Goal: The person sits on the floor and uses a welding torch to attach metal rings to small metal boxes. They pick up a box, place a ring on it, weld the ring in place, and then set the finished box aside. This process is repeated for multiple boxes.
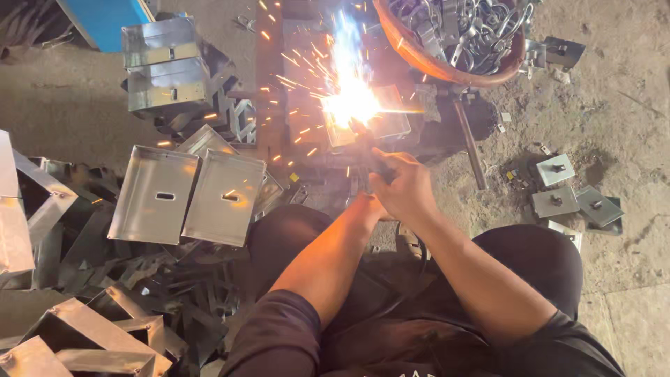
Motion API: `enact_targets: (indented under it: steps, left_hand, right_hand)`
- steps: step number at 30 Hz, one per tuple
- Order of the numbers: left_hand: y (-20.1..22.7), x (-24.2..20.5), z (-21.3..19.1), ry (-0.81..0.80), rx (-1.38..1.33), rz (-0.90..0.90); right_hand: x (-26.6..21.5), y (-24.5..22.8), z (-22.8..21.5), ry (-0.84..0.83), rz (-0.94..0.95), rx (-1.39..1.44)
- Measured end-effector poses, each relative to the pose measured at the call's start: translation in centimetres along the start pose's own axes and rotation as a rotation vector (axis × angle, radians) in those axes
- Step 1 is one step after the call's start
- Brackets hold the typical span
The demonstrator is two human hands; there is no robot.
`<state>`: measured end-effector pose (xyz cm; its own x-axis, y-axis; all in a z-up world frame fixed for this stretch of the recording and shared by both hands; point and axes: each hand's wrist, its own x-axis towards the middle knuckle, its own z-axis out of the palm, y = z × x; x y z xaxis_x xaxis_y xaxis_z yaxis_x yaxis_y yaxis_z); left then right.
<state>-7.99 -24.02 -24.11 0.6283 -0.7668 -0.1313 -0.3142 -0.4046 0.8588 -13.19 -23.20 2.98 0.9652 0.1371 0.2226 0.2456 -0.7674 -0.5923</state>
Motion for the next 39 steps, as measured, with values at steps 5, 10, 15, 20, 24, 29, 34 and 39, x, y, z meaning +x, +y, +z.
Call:
enact_targets:
  steps: [5,10,15,20,24,29,34,39]
  left_hand:
    - [0.1,0.2,0.2,0.026,-0.199,0.066]
    - [0.9,-1.7,-1.3,0.225,0.245,-0.055]
    - [1.1,-1.9,-1.9,0.096,0.178,-0.077]
    - [0.1,-1.2,-1.2,-0.010,0.070,-0.072]
    - [-0.9,-0.3,-0.2,0.011,0.282,-0.073]
    - [-1.9,0.2,1.1,0.077,0.144,-0.071]
    - [-2.2,-0.2,1.3,0.091,0.112,-0.081]
    - [-2.0,0.1,0.8,0.127,0.032,-0.072]
  right_hand:
    - [0.0,0.1,-0.1,-0.045,0.116,0.000]
    - [0.1,0.4,-0.1,-0.058,0.103,0.000]
    - [-0.1,0.8,0.1,-0.035,0.105,0.038]
    - [0.0,0.8,-0.1,-0.005,-0.040,0.001]
    - [0.0,0.2,-0.2,-0.057,0.156,0.010]
    - [0.1,-0.3,-0.3,-0.048,0.167,0.033]
    - [-0.1,0.7,0.0,-0.003,0.037,0.037]
    - [-0.1,1.9,0.6,-0.031,0.110,0.029]
